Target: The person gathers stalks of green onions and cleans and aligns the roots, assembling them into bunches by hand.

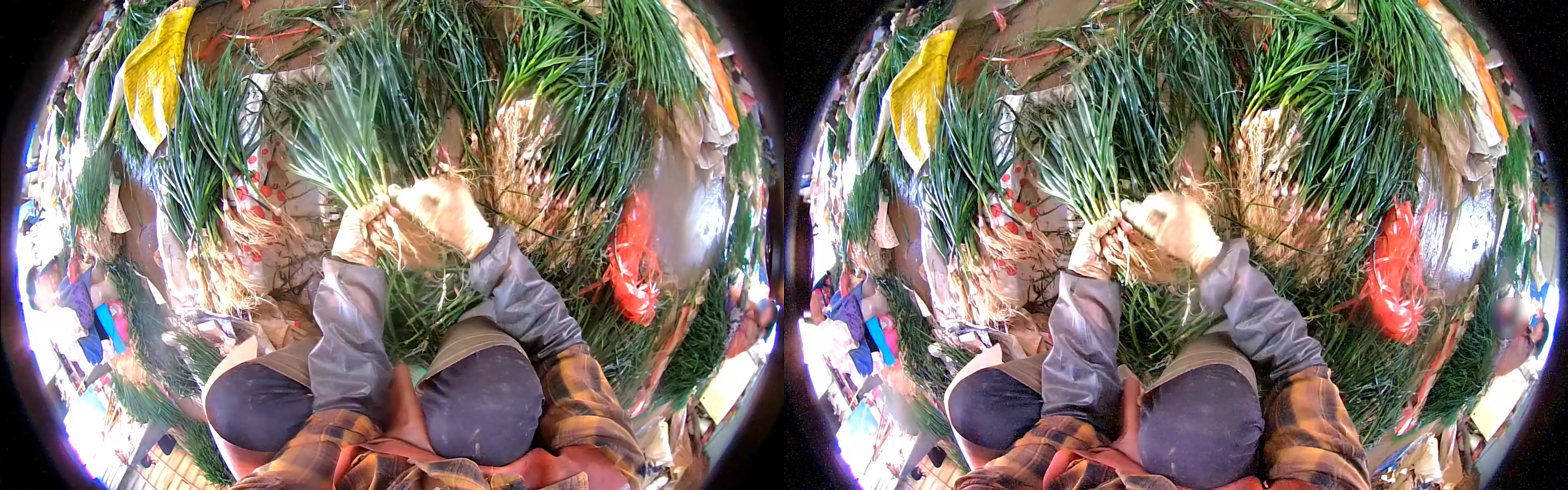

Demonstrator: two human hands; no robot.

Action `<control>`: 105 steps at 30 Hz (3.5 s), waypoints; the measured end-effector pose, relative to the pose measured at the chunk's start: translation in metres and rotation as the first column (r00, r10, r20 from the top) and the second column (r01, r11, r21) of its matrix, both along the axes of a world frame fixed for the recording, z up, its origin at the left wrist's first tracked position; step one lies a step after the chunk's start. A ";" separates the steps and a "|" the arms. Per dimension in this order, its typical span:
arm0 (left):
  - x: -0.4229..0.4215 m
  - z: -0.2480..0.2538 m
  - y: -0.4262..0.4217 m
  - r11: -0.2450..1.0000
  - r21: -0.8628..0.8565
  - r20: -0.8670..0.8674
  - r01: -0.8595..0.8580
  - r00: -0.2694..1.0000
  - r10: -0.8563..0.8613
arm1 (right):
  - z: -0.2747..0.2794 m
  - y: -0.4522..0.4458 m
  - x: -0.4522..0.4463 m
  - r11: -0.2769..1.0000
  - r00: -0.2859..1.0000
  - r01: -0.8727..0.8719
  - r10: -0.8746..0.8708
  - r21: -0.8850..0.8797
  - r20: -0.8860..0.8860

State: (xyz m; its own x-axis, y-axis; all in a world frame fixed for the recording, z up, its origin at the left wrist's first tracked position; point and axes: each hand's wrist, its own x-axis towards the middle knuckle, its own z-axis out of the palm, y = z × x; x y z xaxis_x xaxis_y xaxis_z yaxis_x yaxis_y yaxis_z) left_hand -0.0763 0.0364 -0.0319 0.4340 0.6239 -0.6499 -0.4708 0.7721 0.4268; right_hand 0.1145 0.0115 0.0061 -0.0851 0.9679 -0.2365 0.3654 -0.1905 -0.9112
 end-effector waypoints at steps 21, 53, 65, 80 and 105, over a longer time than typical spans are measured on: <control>0.016 0.037 0.003 0.963 -0.013 -0.391 0.269 0.885 -0.253 | -0.064 0.049 -0.004 0.993 0.997 -0.068 0.064 0.101 0.042; -0.004 0.030 0.015 0.968 0.252 -0.104 -0.018 0.994 0.046 | -0.051 0.056 0.008 0.898 0.893 0.193 0.007 -0.395 0.450; 0.030 0.018 -0.003 0.963 -0.189 -0.254 0.192 0.938 -0.236 | -0.051 0.022 -0.012 0.959 0.979 0.164 -0.187 -0.232 -0.081; -0.012 0.038 0.030 0.982 0.147 -0.299 0.114 0.952 -0.066 | -0.023 -0.015 0.020 0.924 0.886 0.032 0.150 -0.381 0.438; -0.036 0.014 0.017 0.991 0.096 -0.159 0.090 0.984 -0.074 | -0.070 -0.012 0.002 0.932 0.835 0.177 -0.312 -0.316 -0.453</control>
State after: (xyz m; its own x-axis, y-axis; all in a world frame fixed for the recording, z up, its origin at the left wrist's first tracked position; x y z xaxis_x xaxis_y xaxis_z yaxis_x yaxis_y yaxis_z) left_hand -0.1118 0.0535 -0.0182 0.3853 0.6573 -0.6477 -0.3299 0.7536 0.5686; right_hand 0.1162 -0.0003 -0.0638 -0.0227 0.8854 -0.4643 -0.2032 -0.4588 -0.8650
